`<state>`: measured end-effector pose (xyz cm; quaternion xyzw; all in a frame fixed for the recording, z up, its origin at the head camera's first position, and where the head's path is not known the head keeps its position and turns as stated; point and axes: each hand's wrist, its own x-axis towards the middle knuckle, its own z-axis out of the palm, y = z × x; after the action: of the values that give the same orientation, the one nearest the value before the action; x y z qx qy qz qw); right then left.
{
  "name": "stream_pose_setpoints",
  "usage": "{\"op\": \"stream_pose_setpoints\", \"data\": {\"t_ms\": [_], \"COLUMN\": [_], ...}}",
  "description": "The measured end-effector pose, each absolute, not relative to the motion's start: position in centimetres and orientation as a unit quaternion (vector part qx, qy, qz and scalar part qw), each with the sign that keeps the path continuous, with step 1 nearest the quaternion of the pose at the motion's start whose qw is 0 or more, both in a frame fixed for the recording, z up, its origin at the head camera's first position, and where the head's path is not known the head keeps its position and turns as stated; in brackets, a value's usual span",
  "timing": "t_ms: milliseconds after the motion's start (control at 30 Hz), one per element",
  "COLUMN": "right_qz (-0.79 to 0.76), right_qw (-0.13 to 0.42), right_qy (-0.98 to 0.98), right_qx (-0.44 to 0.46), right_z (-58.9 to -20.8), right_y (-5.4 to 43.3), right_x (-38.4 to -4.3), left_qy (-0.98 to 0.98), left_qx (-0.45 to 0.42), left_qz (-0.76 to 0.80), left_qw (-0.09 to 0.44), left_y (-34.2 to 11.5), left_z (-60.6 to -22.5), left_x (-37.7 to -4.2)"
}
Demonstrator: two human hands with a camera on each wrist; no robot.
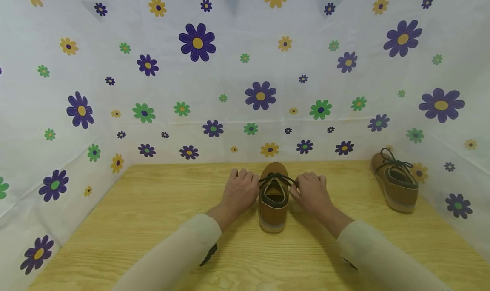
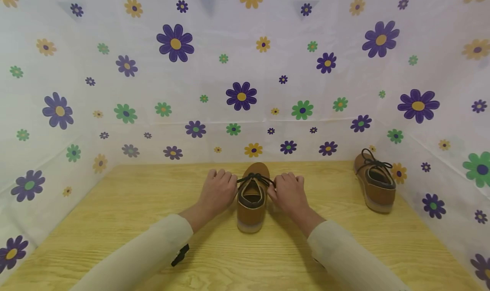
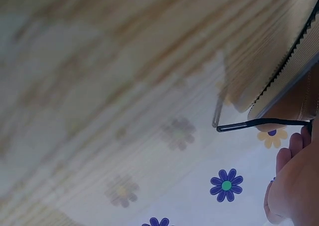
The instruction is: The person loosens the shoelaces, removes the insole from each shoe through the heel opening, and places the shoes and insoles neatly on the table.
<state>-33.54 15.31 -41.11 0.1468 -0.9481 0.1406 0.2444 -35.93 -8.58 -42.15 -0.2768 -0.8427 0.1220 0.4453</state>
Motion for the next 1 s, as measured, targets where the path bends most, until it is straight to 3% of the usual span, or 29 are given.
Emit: {"op": "stream_pose_setpoints", "data": {"t_ms": [433,1000], "right_qz": [0.134,0.132], "right_qw": [0.244,0.245], "right_qy": [-0.950,-0.950], "right_qx": [0.142,0.140], "right_z": [-40.94,-41.22], "right_y": [15.36,15.28], "right_x": [-33.37,-33.45], "left_qy": [-0.835,-0.856], "left_qx": [-0.278,-0.262], "left_qz": [0.116,0.128], "left_qw": [0.460,0.427], "left_y": [-8.69,-8.85], "left_z": [-42.18,-42.31], "left_x": [-36.01,-35.93]}}
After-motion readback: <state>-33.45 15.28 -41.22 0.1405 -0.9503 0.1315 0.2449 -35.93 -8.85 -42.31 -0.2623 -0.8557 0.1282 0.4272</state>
